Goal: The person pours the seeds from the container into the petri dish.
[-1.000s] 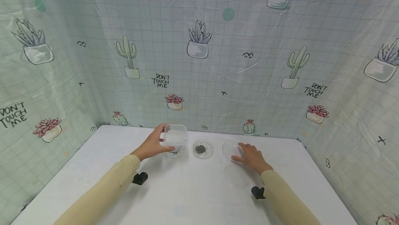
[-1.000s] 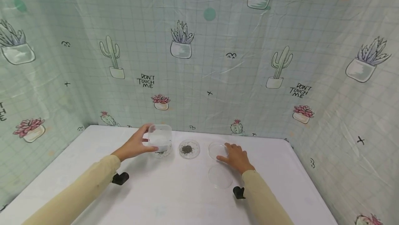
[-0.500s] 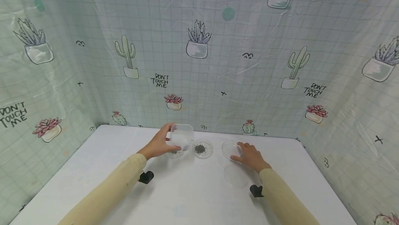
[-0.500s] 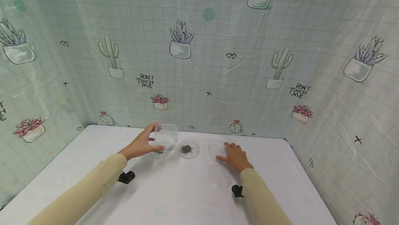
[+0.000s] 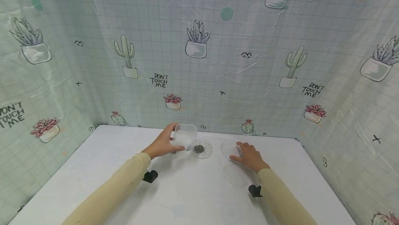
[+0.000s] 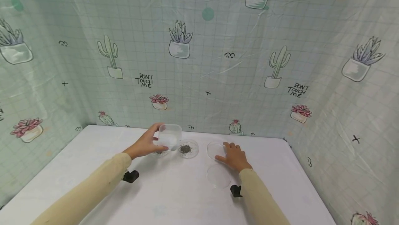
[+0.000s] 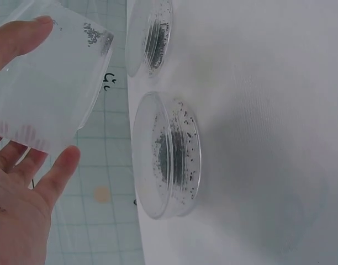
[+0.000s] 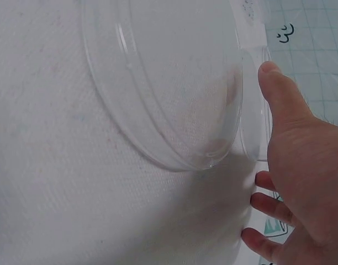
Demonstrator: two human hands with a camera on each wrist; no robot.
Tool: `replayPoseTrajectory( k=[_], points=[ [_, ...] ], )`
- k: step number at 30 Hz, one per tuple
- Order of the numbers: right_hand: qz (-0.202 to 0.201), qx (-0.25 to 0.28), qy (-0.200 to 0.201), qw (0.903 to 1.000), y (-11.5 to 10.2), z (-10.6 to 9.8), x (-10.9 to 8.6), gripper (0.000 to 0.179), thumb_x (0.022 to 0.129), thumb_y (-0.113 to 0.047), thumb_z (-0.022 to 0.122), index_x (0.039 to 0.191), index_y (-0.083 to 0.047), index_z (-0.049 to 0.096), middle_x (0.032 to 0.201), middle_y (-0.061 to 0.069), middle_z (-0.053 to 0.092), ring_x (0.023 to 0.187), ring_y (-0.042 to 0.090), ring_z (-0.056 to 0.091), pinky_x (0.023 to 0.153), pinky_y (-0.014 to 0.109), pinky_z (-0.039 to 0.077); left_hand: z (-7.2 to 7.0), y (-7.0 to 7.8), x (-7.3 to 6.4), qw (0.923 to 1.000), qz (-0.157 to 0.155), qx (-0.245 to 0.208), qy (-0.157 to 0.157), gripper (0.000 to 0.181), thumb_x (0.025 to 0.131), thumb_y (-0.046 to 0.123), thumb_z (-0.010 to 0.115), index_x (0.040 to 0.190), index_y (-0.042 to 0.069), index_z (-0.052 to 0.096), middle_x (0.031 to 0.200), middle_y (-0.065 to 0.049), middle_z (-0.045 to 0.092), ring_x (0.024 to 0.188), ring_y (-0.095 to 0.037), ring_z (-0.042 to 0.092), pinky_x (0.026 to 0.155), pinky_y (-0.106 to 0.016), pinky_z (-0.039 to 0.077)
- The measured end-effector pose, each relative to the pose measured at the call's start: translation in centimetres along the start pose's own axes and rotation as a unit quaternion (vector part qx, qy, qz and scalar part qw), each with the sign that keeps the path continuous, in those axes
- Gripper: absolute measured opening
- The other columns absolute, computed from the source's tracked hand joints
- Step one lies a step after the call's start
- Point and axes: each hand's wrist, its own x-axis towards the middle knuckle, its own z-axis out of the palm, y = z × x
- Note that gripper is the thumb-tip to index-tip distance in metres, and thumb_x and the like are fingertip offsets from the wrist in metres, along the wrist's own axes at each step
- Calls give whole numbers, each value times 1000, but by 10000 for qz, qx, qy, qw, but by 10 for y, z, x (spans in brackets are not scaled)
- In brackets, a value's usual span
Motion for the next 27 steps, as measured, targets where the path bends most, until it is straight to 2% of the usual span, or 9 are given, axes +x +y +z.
replayPoseTrajectory(
  k=[12,27],
  points=[
    [-3,-43,-55,10000,4,4,3,80,83,-56,67,142,-8,43,133,21,52,122,40,48,96,66,42,7,4,7,9999,80,92,-53,95,74,26,85,148,15,27,148,-10,38,133,-30,45,102,-45,50],
    [-4,-265,-68,9996,3,7,1,81,83,-58,65,141,-5,45,133,22,52,121,40,49,95,64,45,11,8,6,9998,151,127,-63,96,73,26,86,148,15,28,148,-7,37,133,-28,46,102,-45,50]
  ],
)
